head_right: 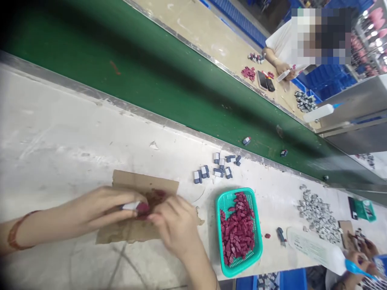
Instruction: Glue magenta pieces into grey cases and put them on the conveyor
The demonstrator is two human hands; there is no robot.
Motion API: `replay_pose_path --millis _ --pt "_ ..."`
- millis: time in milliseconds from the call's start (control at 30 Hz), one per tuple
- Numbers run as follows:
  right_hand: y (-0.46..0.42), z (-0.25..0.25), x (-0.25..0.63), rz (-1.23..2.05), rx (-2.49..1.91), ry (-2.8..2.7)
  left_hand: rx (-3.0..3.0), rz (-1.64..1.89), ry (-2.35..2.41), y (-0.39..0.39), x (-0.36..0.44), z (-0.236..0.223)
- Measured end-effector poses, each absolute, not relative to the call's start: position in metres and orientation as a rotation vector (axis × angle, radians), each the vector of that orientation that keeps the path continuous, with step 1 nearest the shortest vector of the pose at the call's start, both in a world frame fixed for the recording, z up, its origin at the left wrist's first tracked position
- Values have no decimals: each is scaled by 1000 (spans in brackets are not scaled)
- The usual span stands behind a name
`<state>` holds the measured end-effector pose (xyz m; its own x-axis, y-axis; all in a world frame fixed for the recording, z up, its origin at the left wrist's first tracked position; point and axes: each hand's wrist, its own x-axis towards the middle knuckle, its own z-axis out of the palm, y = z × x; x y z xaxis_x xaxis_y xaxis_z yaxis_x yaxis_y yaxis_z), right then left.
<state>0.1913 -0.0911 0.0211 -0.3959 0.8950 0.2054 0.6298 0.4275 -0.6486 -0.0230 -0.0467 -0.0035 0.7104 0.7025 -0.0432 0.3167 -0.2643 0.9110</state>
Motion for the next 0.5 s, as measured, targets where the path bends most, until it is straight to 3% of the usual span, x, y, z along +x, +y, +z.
replay_pose_path --millis 100,233,333,500 --pt "-105 36 244 430 -1688 -1892 1867 454 996 -7 -31 0" --pt "-125 30 312 203 -2136 -1987 1900 686 1398 65 -44 -11" --pt "-132 15 335 145 -2268 -2090 2016 859 1412 111 -41 -25" --pt "-133 2 340 146 -2303 -2052 2110 846 1432 142 -16 -33"
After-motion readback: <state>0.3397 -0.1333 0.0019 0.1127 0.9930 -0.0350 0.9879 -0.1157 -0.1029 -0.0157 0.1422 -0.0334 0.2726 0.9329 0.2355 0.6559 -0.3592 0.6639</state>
